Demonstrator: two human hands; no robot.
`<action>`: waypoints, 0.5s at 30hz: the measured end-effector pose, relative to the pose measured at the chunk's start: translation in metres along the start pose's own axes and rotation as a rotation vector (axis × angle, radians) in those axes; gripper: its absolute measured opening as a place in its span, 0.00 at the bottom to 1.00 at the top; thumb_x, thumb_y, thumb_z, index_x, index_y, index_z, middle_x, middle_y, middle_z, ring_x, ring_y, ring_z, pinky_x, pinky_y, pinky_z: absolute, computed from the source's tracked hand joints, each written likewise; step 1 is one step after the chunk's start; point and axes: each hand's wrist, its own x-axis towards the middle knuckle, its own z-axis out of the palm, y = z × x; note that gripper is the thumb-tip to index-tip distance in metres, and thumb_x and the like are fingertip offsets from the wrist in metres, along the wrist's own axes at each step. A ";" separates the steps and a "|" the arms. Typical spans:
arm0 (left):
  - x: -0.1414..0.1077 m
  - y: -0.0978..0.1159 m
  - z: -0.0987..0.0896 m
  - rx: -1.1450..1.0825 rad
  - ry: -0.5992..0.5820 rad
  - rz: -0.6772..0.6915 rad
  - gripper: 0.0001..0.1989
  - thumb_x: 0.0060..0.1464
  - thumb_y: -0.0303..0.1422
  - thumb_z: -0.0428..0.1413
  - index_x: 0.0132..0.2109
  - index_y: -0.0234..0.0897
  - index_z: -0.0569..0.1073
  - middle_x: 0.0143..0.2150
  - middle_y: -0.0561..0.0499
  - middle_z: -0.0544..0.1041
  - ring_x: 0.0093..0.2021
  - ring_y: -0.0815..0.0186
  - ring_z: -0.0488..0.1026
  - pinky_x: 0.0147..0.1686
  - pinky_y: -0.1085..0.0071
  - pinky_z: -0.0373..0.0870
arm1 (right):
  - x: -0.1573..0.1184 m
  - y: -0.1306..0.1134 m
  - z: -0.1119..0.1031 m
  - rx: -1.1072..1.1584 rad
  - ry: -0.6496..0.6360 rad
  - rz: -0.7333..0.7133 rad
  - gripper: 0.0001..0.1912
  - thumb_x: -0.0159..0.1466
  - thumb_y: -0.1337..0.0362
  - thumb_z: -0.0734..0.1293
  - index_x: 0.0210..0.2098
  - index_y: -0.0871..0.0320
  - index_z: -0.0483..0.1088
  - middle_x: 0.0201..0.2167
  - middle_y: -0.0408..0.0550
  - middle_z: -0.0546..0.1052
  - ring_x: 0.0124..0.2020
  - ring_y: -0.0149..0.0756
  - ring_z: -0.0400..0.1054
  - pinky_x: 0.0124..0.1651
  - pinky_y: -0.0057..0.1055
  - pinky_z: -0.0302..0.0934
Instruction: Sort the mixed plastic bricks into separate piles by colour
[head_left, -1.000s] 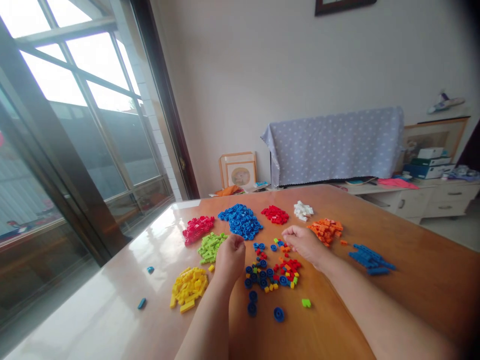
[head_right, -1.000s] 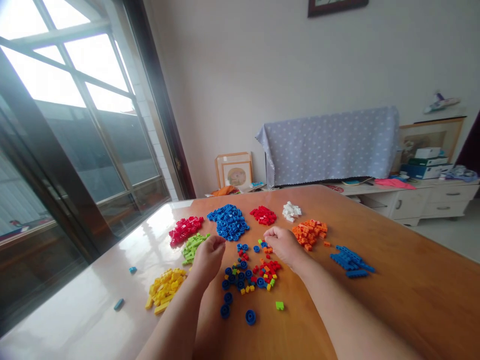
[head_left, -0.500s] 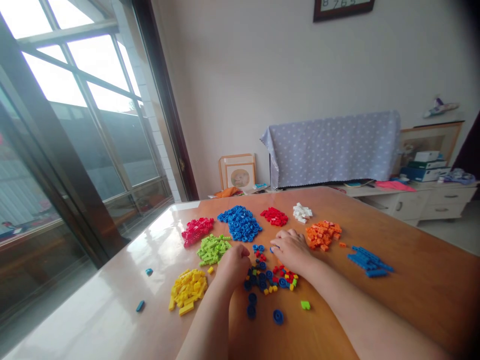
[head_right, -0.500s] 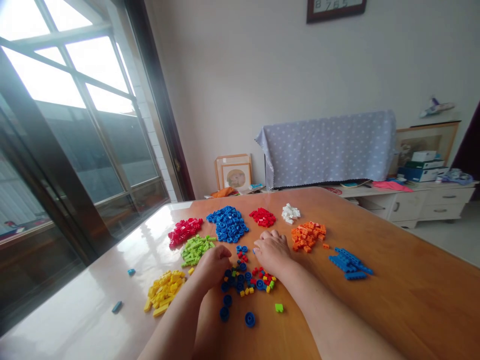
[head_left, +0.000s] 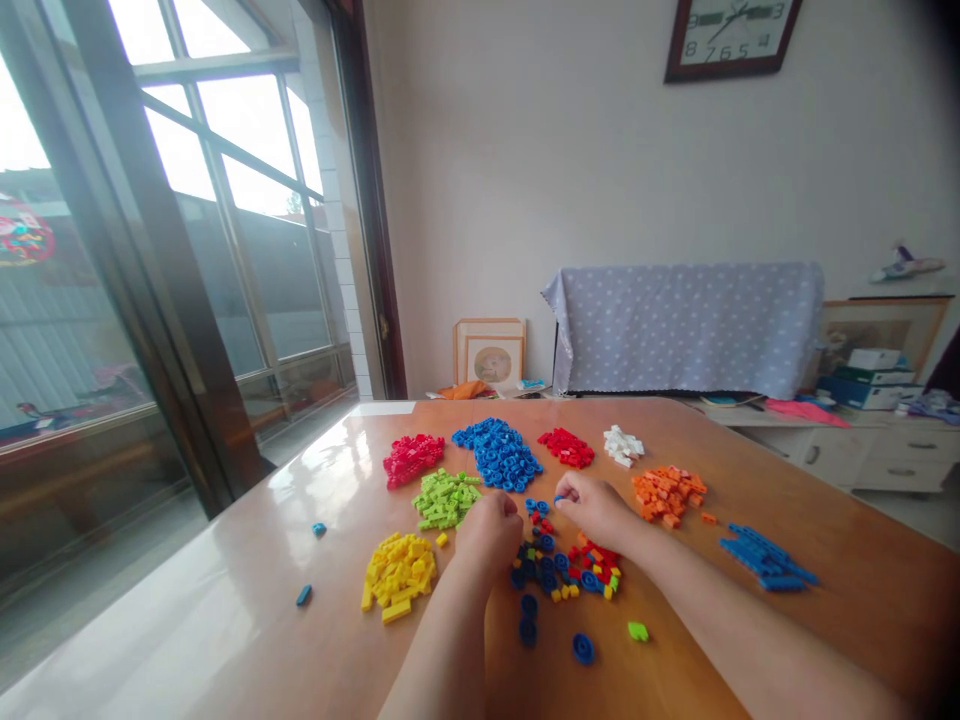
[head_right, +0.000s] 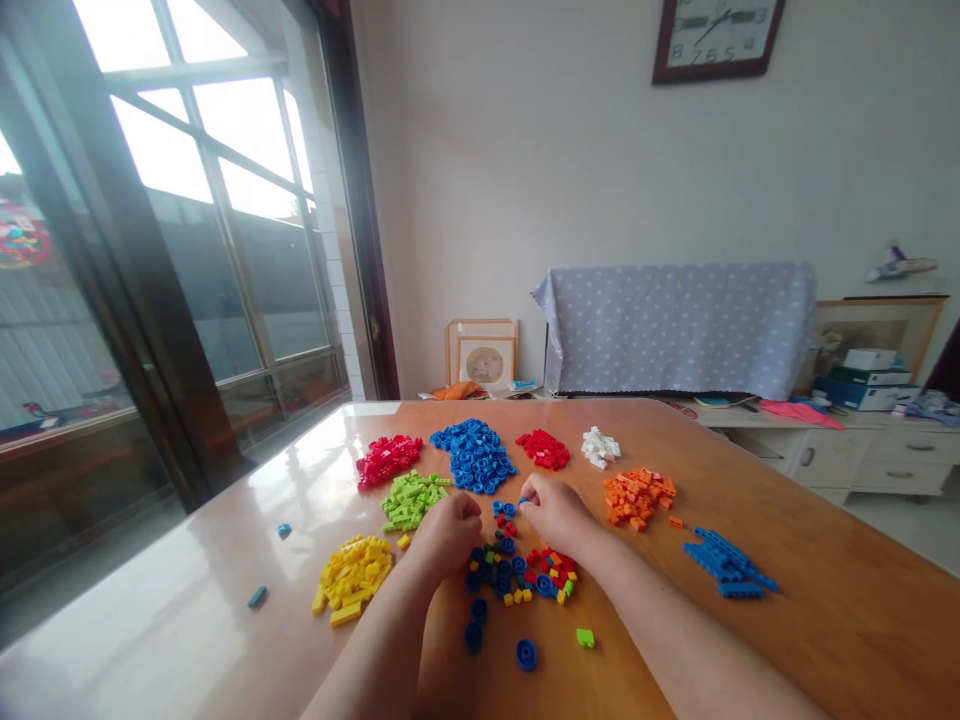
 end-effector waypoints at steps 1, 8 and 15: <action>0.000 0.000 0.000 0.001 -0.001 0.000 0.08 0.46 0.28 0.52 0.34 0.40 0.75 0.33 0.50 0.78 0.33 0.63 0.72 0.28 0.73 0.59 | 0.005 -0.003 0.001 0.079 0.000 0.020 0.04 0.56 0.64 0.67 0.31 0.56 0.71 0.24 0.41 0.72 0.28 0.31 0.64 0.32 0.26 0.55; 0.001 -0.006 0.004 -0.006 -0.001 -0.011 0.08 0.48 0.29 0.52 0.35 0.40 0.75 0.34 0.49 0.78 0.34 0.62 0.73 0.31 0.72 0.62 | 0.051 -0.019 0.015 0.528 0.010 0.302 0.07 0.52 0.63 0.70 0.27 0.58 0.68 0.19 0.40 0.70 0.20 0.26 0.61 0.22 0.21 0.54; 0.001 -0.004 0.004 0.004 -0.005 -0.055 0.09 0.49 0.30 0.53 0.37 0.41 0.76 0.36 0.47 0.79 0.37 0.59 0.75 0.32 0.70 0.64 | 0.095 -0.012 0.037 0.558 0.070 0.389 0.07 0.50 0.65 0.69 0.22 0.58 0.65 0.16 0.40 0.68 0.18 0.26 0.62 0.19 0.20 0.55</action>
